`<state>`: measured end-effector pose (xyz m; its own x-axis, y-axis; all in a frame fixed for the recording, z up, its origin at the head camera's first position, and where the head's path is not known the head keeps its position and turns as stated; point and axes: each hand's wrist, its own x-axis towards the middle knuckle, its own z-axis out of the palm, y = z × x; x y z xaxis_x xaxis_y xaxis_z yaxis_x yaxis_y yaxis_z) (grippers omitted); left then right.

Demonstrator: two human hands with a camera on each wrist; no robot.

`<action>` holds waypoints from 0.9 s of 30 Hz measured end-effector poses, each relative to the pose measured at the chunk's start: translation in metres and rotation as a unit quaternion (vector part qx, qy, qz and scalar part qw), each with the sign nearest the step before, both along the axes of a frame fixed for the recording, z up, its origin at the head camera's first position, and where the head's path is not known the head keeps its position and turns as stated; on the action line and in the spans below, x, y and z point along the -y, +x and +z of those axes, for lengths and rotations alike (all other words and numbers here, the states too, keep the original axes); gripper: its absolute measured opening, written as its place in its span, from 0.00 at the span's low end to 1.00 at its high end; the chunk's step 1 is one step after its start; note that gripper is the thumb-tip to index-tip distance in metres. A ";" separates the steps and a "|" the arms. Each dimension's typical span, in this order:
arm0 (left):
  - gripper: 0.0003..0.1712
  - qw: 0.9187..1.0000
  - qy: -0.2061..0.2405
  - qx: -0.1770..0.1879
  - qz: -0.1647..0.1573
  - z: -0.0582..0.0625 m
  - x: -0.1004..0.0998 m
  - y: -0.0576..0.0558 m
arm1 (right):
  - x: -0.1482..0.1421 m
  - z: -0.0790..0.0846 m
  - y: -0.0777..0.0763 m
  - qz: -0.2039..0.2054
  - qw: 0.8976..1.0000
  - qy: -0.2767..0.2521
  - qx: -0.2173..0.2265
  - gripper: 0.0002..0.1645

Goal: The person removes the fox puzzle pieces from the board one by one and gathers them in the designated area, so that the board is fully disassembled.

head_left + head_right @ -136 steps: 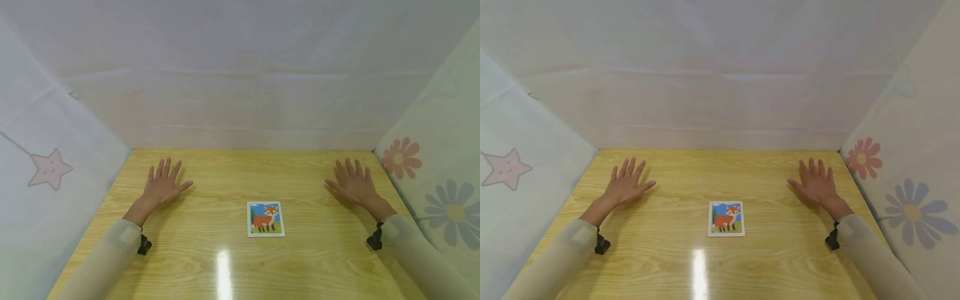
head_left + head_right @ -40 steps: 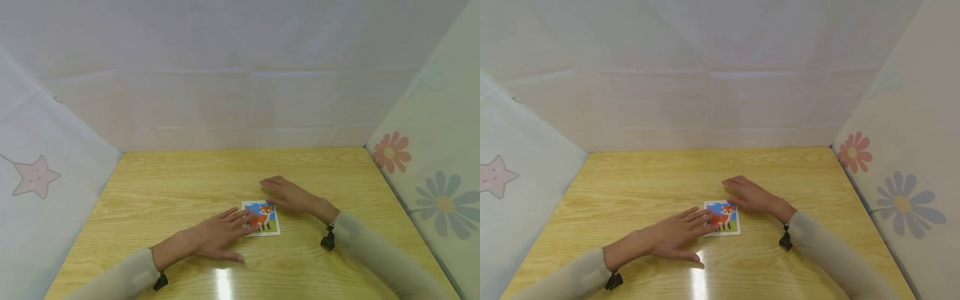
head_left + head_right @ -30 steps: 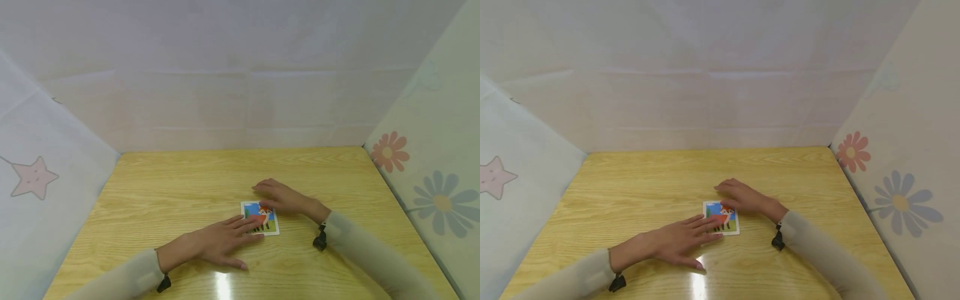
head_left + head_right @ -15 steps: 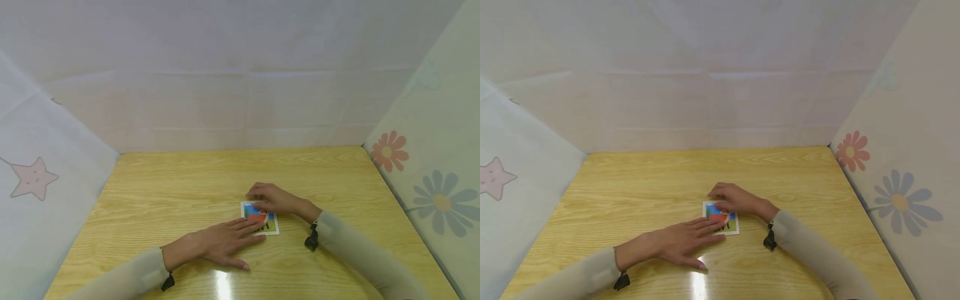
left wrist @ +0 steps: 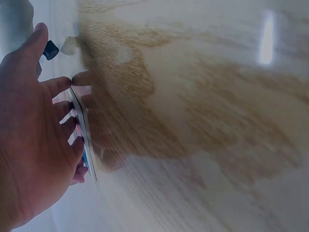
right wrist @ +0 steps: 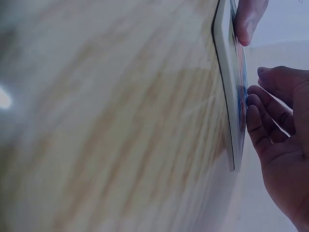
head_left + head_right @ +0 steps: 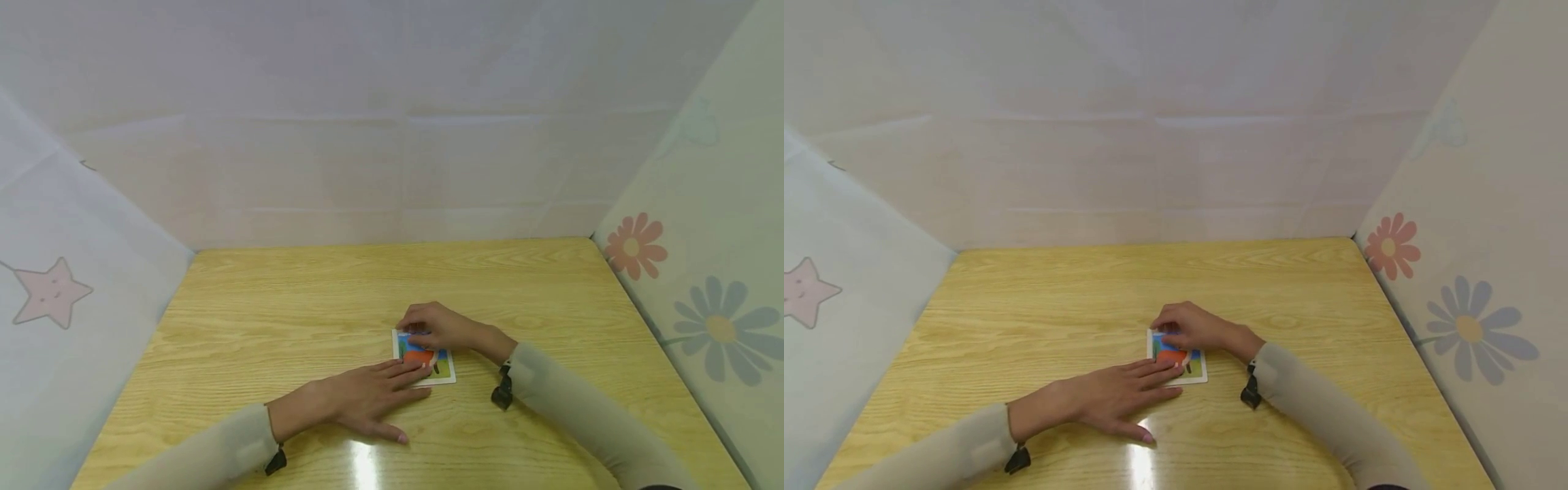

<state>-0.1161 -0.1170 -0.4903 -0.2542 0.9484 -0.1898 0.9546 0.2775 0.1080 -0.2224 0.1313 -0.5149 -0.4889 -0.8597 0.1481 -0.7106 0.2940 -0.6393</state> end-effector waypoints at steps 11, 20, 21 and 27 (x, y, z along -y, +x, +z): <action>0.50 1.000 0.010 0.000 -0.001 -0.002 0.002 -0.002 | 0.003 0.001 -0.003 -0.019 0.999 0.042 -0.010 0.14; 0.51 1.000 0.010 0.013 0.004 0.000 0.003 -0.005 | 0.006 0.003 -0.008 -0.007 0.998 0.056 -0.009 0.13; 0.51 1.000 0.010 0.014 0.004 0.000 0.003 -0.005 | 0.006 0.003 -0.008 -0.006 0.998 0.057 -0.006 0.13; 0.51 1.000 0.010 0.020 0.005 0.001 0.004 -0.006 | 0.007 0.003 -0.012 0.004 0.998 0.061 -0.001 0.13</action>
<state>-0.1224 -0.1214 -0.4897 -0.2561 0.9496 -0.1810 0.9469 0.2841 0.1508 -0.2348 0.1242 -0.5118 -0.4822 -0.8750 0.0435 -0.7139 0.3637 -0.5983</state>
